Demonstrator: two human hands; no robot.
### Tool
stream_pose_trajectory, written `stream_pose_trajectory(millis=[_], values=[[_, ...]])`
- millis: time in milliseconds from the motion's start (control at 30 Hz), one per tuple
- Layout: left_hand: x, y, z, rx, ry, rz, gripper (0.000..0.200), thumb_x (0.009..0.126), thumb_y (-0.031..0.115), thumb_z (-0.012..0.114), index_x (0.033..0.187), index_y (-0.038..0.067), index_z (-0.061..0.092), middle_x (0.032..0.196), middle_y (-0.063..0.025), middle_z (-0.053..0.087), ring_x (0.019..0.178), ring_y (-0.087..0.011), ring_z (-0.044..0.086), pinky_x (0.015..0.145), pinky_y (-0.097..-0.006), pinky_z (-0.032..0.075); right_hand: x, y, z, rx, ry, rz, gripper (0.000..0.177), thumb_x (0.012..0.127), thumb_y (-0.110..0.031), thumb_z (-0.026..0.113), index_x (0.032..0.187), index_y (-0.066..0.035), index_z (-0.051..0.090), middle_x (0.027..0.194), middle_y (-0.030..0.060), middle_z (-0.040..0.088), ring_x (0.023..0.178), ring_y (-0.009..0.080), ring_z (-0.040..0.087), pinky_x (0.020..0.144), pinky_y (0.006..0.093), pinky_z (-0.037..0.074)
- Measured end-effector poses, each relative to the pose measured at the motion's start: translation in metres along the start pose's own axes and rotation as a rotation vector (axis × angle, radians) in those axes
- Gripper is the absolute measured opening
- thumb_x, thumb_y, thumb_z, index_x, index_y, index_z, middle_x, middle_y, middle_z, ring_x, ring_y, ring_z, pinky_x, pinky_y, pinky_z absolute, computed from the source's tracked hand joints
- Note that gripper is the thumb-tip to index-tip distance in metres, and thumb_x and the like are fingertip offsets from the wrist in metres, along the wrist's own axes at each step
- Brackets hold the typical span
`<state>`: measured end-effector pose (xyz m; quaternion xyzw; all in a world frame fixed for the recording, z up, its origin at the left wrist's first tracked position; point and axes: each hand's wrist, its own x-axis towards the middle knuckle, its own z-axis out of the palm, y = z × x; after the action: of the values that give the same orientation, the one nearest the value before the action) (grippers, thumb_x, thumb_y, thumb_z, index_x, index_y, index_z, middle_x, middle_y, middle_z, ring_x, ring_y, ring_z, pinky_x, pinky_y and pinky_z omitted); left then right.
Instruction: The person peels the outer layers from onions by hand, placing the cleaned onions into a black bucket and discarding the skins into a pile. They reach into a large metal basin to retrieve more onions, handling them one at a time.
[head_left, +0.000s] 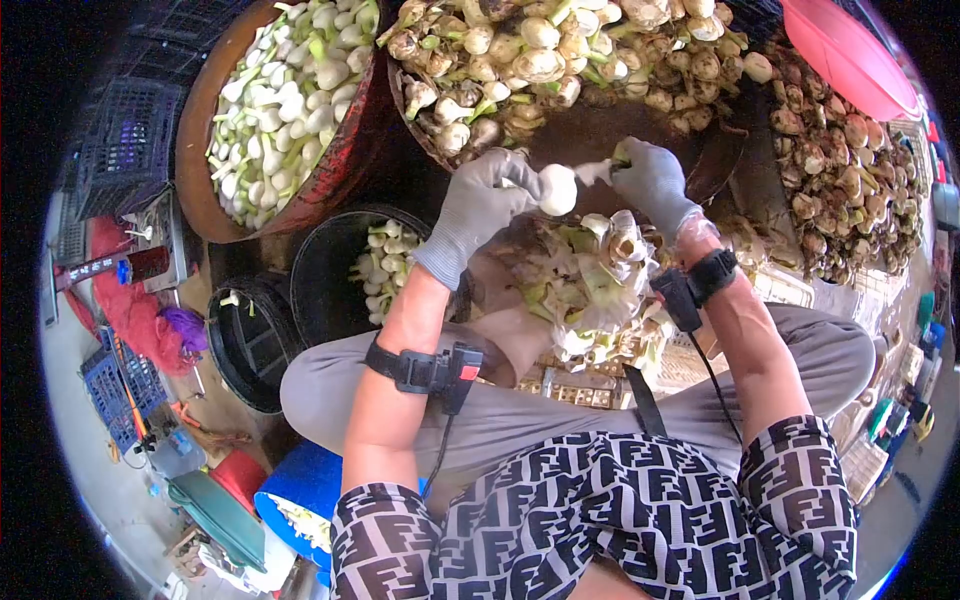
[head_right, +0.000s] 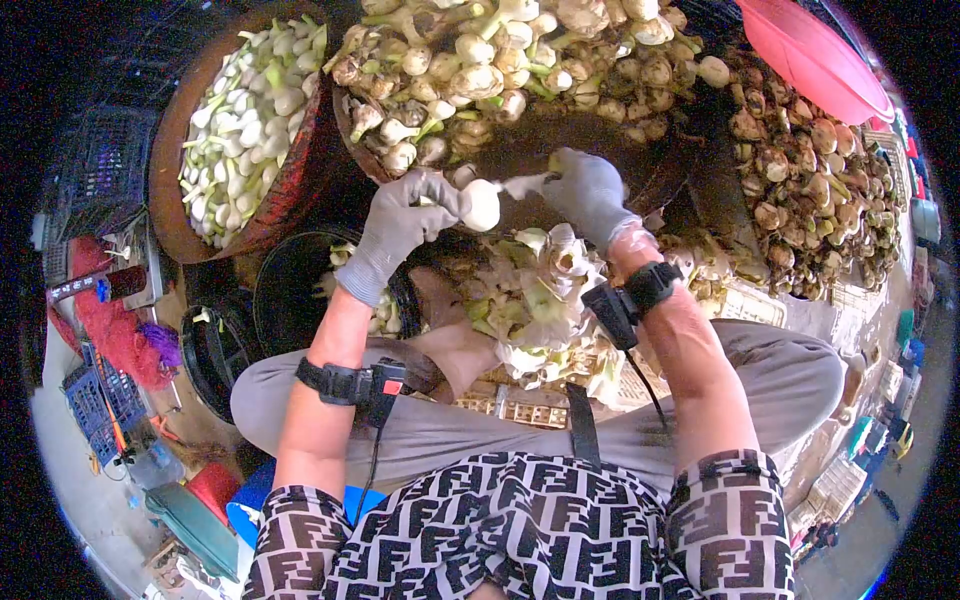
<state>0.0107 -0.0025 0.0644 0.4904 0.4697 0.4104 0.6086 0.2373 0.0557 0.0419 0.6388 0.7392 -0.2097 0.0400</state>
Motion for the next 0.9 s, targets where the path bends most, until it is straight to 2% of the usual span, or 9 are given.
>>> stream_pose_trajectory(millis=[200, 267, 333, 367, 467, 567, 667, 800, 900], values=[[-0.003, 0.013, -0.015, -0.276, 0.192, 0.009, 0.014, 0.065, -0.007, 0.048, 0.073, 0.001, 0.055, 0.074, -0.0078, 0.057, 0.060, -0.0128, 0.052, 0.050, -0.0229, 0.042, 0.007, 0.021, 0.005, 0.016, -0.076, 0.113, 0.030, 0.079, -0.038, 0.055, 0.089, -0.010, 0.063, 0.089, 0.0153, 0.063, 0.085, 0.0327, 0.060, 0.074, 0.0400, 0.047], [0.004, 0.004, -0.050, -0.475, 0.229, 0.260, 0.012, 0.073, -0.001, 0.051, 0.084, 0.000, 0.056, 0.077, -0.0088, 0.057, 0.060, -0.0151, 0.052, 0.051, -0.0244, 0.043, 0.015, 0.025, 0.015, 0.039, -0.126, 0.073, 0.030, 0.079, -0.038, 0.055, 0.089, -0.011, 0.063, 0.088, 0.0155, 0.063, 0.085, 0.0328, 0.060, 0.074, 0.0405, 0.047], [0.005, 0.037, -0.054, -0.874, 0.582, 0.232, 0.016, 0.084, 0.012, 0.052, 0.090, -0.003, 0.055, 0.075, -0.0085, 0.055, 0.064, -0.0135, 0.052, 0.055, -0.0204, 0.044, 0.026, 0.019, 0.021, 0.063, -0.163, -0.063, 0.029, 0.079, -0.037, 0.055, 0.090, -0.011, 0.062, 0.087, 0.0151, 0.063, 0.085, 0.0328, 0.060, 0.075, 0.0406, 0.047], [0.002, 0.031, -0.074, -1.038, 0.464, 0.246, 0.028, 0.087, 0.024, 0.053, 0.093, -0.003, 0.055, 0.081, -0.0101, 0.057, 0.069, -0.0157, 0.054, 0.057, -0.0236, 0.047, 0.033, 0.013, 0.024, 0.077, -0.181, -0.132, 0.029, 0.079, -0.036, 0.055, 0.091, -0.011, 0.062, 0.087, 0.0150, 0.064, 0.085, 0.0328, 0.060, 0.075, 0.0406, 0.047], [0.005, 0.026, -0.079, -1.159, 0.434, 0.149, 0.028, 0.087, 0.025, 0.053, 0.095, -0.002, 0.056, 0.089, -0.0146, 0.060, 0.075, -0.0204, 0.058, 0.065, -0.0300, 0.052, 0.067, -0.009, 0.051, 0.122, -0.160, -0.424, 0.031, 0.080, -0.035, 0.053, 0.099, -0.011, 0.061, 0.091, 0.0140, 0.063, 0.088, 0.0317, 0.060, 0.077, 0.0393, 0.048], [0.012, 0.028, -0.053, -0.961, 0.400, 0.052, 0.037, 0.090, 0.027, 0.047, 0.111, -0.003, 0.049, 0.090, -0.0115, 0.056, 0.077, -0.0198, 0.056, 0.064, -0.0284, 0.048, 0.109, -0.041, 0.076, -0.160, -0.276, -0.647, 0.023, 0.081, -0.023, 0.052, 0.097, -0.010, 0.062, 0.100, 0.0139, 0.062, 0.092, 0.0317, 0.059, 0.079, 0.0378, 0.046], [0.016, 0.036, -0.043, -0.902, 0.353, 0.006, 0.037, 0.091, 0.026, 0.046, 0.113, -0.004, 0.049, 0.091, -0.0113, 0.056, 0.076, -0.0192, 0.053, 0.064, -0.0285, 0.047, 0.148, -0.057, 0.122, -0.212, -0.585, -0.499, 0.027, 0.083, -0.025, 0.049, 0.103, -0.009, 0.060, 0.106, 0.0131, 0.060, 0.098, 0.0312, 0.057, 0.082, 0.0369, 0.045], [0.021, 0.044, -0.051, -0.842, 0.458, 0.048, 0.039, 0.091, 0.026, 0.045, 0.116, -0.004, 0.047, 0.090, -0.0110, 0.056, 0.076, -0.0186, 0.053, 0.063, -0.0281, 0.046, 0.178, -0.012, 0.226, -0.023, -0.390, -0.731, 0.027, 0.085, -0.015, 0.045, 0.109, -0.011, 0.058, 0.107, 0.0132, 0.060, 0.100, 0.0320, 0.056, 0.082, 0.0372, 0.045], [0.022, 0.038, -0.061, -0.824, 0.464, 0.041, 0.038, 0.091, 0.026, 0.046, 0.115, -0.004, 0.048, 0.089, -0.0105, 0.057, 0.075, -0.0179, 0.054, 0.062, -0.0282, 0.047, 0.136, -0.035, 0.144, -0.203, -0.596, -0.713, 0.028, 0.082, -0.007, 0.044, 0.107, -0.008, 0.057, 0.105, 0.0127, 0.061, 0.098, 0.0294, 0.058, 0.082, 0.0378, 0.046]])
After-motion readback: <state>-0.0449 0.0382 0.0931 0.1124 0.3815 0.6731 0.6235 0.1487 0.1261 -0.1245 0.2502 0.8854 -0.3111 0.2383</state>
